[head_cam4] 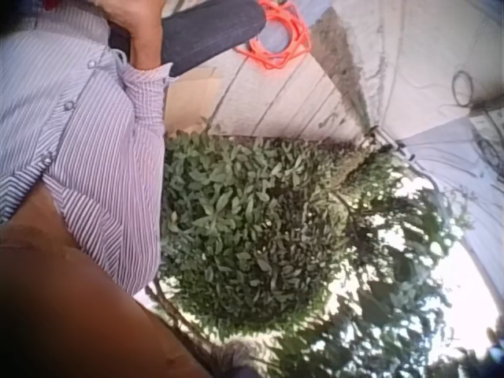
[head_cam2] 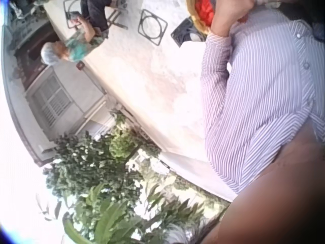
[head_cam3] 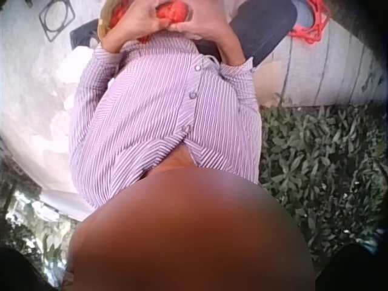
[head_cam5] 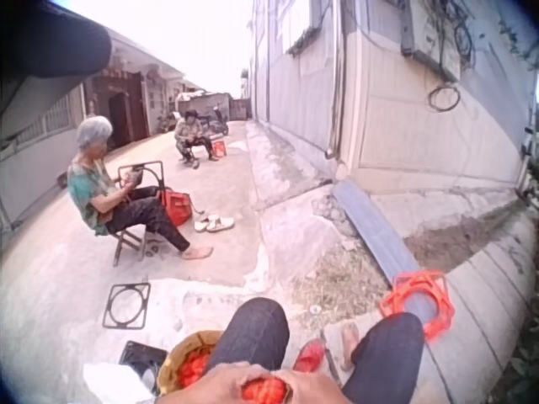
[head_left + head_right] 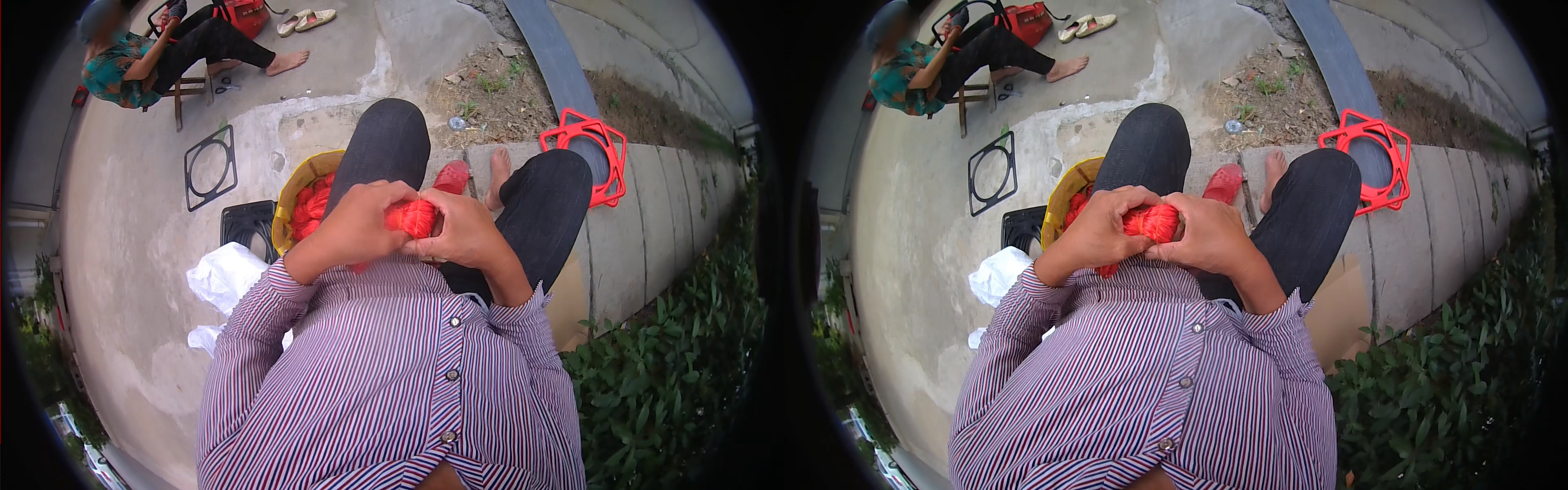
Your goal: The person assembles red yarn bundles onto black plastic frames by hand.
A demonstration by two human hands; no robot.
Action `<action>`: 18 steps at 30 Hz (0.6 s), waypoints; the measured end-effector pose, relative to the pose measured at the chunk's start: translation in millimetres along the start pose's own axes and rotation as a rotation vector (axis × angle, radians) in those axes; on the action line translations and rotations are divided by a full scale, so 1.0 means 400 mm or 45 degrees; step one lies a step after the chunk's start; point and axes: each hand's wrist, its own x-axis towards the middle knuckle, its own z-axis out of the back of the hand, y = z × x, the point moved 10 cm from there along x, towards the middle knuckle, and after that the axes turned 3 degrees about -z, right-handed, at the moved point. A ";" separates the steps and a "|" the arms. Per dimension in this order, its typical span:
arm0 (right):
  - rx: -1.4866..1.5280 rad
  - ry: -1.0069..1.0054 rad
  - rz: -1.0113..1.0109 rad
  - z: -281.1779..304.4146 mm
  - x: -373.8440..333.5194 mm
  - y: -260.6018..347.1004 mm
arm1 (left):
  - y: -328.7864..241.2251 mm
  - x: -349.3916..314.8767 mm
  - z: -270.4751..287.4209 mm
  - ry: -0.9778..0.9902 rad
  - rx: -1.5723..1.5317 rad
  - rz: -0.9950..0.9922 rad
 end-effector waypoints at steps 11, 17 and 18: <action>1.227 0.187 -0.162 -0.054 -0.013 -0.062 | 0.101 -0.001 0.006 -0.252 -1.235 0.289; 0.618 -0.206 0.773 0.078 -0.080 0.138 | 0.122 -0.012 -0.012 -0.278 -1.263 0.367; 0.615 -0.203 0.771 0.076 -0.086 0.142 | 0.122 -0.008 -0.006 -0.310 -1.177 0.334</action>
